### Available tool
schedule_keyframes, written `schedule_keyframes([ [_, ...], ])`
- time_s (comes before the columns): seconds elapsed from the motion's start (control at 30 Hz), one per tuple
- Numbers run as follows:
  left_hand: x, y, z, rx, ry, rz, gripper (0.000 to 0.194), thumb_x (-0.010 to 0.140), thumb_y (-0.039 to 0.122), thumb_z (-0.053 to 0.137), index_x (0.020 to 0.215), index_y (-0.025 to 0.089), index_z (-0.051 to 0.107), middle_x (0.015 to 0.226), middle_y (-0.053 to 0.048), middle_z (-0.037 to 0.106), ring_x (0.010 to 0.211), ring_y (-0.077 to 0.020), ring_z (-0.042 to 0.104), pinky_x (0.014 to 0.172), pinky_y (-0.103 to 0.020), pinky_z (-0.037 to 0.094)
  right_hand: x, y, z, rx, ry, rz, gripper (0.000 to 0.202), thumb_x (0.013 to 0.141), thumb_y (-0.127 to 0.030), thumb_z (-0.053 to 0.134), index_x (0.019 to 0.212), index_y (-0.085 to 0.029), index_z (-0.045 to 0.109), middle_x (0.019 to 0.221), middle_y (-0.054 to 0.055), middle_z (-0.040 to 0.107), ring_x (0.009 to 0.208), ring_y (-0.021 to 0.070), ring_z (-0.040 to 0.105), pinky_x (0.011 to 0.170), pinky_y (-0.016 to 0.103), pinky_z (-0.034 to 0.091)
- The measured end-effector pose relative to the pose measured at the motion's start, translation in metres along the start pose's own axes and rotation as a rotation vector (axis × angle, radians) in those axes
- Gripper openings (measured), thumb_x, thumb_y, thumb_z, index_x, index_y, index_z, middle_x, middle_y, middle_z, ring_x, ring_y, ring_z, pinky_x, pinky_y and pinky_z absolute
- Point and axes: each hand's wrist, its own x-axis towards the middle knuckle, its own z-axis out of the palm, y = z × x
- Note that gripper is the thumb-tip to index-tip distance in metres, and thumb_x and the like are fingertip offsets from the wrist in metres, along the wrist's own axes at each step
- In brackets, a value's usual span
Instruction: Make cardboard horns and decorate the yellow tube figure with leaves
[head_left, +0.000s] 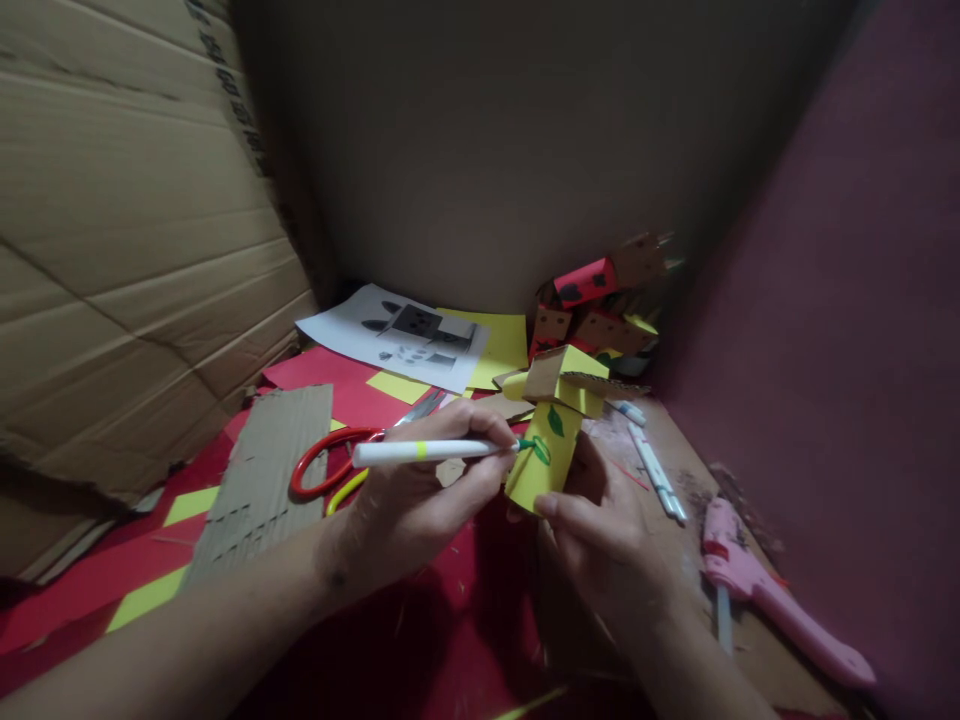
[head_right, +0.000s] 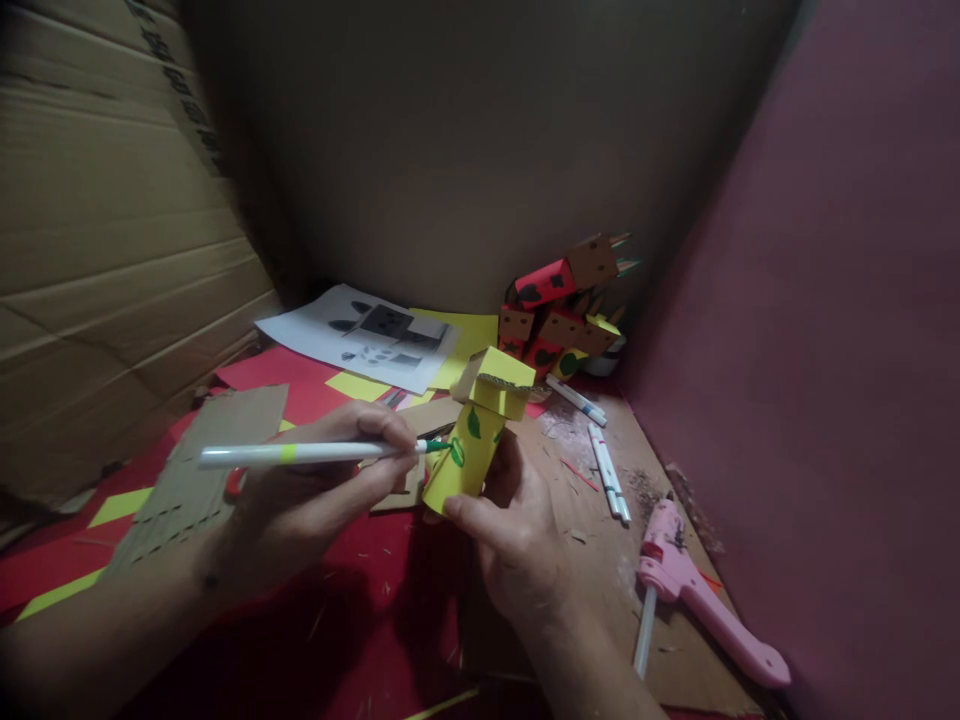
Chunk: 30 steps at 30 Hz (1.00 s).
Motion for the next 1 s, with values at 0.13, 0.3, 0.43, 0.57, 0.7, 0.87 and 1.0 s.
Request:
schedule_keyframes([
  [0.13,-0.0007,0.0005,0.0006,-0.003,0.020,-0.003,0.010,0.086,0.012,0.054,0.083,0.018,0.062,0.078,0.000,0.063,0.072,-0.0119,0.059,0.066,-0.024,0.048,-0.0009,-0.0020,0.0002,0.009,0.008,0.018,0.050,0.057,-0.008,0.074,0.103,-0.023,0.065,0.100,0.003,0.066,0.090,0.0221,0.060,0.081,0.036,0.050],
  [0.3,-0.0019,0.0002,0.0006,-0.016,0.004,0.012,0.009,0.085,0.011,0.056,0.086,0.018,0.062,0.080,0.000,0.063,0.073,-0.0111,0.059,0.066,-0.022,0.049,-0.0006,-0.0021,0.0018,-0.004,0.009,0.022,0.048,0.058,-0.009,0.074,0.102,-0.024,0.064,0.095,0.002,0.066,0.083,0.0207,0.061,0.075,0.035,0.051],
  [0.43,-0.0033,0.0012,-0.0008,-0.047,-0.056,0.018,0.009,0.087,0.012,0.055,0.089,0.018,0.061,0.081,0.001,0.062,0.069,-0.0099,0.058,0.063,-0.021,0.050,0.0012,-0.0007,0.0025,-0.010,0.019,0.024,0.049,0.057,-0.011,0.075,0.103,-0.023,0.064,0.098,0.004,0.066,0.090,0.0236,0.061,0.082,0.039,0.050],
  [0.57,-0.0030,0.0030,-0.0015,-0.035,-0.058,0.037,0.009,0.087,0.012,0.053,0.088,0.018,0.060,0.079,0.001,0.062,0.068,-0.0098,0.058,0.062,-0.020,0.049,0.0017,-0.0011,0.0017,-0.008,0.035,0.026,0.050,0.056,-0.010,0.077,0.103,-0.023,0.064,0.096,0.003,0.065,0.090,0.0226,0.060,0.083,0.038,0.049],
  [0.7,-0.0028,0.0025,-0.0008,-0.041,-0.066,0.013,0.008,0.087,0.012,0.055,0.087,0.018,0.060,0.080,0.002,0.062,0.069,-0.0098,0.058,0.063,-0.021,0.050,0.0004,-0.0034,0.0018,-0.007,0.039,0.036,0.050,0.056,-0.010,0.077,0.103,-0.023,0.063,0.098,0.003,0.063,0.090,0.0220,0.059,0.083,0.039,0.049],
  [0.87,-0.0015,0.0005,-0.0005,-0.008,-0.007,0.024,0.011,0.085,0.010,0.055,0.087,0.018,0.061,0.081,0.001,0.063,0.074,-0.0109,0.059,0.067,-0.021,0.049,-0.0024,-0.0036,0.0030,-0.001,0.013,0.023,0.050,0.057,-0.009,0.074,0.104,-0.023,0.064,0.104,0.004,0.065,0.095,0.0244,0.061,0.087,0.040,0.049],
  [1.0,0.0008,-0.0001,-0.0001,0.015,-0.003,0.012,0.010,0.085,0.011,0.054,0.086,0.018,0.062,0.080,0.000,0.064,0.075,-0.0121,0.060,0.068,-0.023,0.049,-0.0028,-0.0016,0.0006,0.008,0.009,0.020,0.052,0.058,-0.007,0.073,0.106,-0.023,0.063,0.105,0.004,0.066,0.098,0.0249,0.062,0.088,0.040,0.049],
])
